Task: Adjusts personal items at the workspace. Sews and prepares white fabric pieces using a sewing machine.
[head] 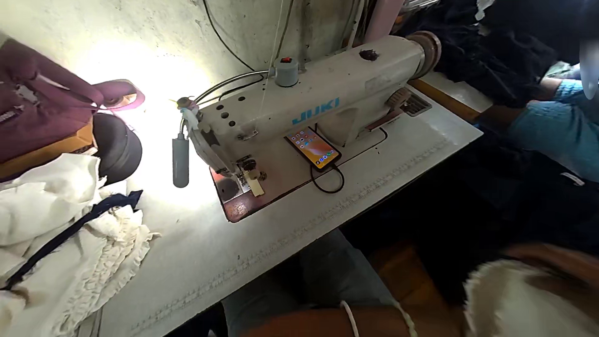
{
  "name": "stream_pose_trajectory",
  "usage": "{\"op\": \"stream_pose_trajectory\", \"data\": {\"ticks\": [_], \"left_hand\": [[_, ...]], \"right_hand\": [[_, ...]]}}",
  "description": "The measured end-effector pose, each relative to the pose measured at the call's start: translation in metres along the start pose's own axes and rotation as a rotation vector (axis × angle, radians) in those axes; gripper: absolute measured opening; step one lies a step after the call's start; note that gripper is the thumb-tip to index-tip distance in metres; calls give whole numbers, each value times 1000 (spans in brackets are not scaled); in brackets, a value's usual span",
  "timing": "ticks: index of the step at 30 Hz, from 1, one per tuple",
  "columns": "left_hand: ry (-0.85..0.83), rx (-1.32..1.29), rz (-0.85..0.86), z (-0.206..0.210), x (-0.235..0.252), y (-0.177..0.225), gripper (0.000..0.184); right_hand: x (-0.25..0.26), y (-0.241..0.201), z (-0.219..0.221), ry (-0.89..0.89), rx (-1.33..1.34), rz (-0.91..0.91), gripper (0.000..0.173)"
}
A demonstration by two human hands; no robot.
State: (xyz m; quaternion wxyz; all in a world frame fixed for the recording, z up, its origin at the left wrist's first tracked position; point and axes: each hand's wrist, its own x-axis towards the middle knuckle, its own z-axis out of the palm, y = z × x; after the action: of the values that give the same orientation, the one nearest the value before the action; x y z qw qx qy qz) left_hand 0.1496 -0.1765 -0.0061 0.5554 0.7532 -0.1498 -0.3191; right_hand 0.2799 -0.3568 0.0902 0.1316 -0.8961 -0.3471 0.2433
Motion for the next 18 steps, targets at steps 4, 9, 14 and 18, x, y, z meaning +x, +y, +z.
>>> {"op": "stream_pose_trajectory", "data": {"ticks": [4, 9, 14, 18], "left_hand": [[104, -48, -214, -15, -24, -82, 53], [530, -458, -212, -17, -143, -146, 33], [1256, -548, -692, 43, -325, -195, 29], [1615, -410, -1208, 134, -411, -216, 30]], "right_hand": [[120, 62, 111, -214, -3, 63, 22], [198, 97, 215, -291, -76, 134, 28], [221, 90, 246, -346, -196, 219, 37], [209, 59, 244, -232, -305, 260, 42]]}}
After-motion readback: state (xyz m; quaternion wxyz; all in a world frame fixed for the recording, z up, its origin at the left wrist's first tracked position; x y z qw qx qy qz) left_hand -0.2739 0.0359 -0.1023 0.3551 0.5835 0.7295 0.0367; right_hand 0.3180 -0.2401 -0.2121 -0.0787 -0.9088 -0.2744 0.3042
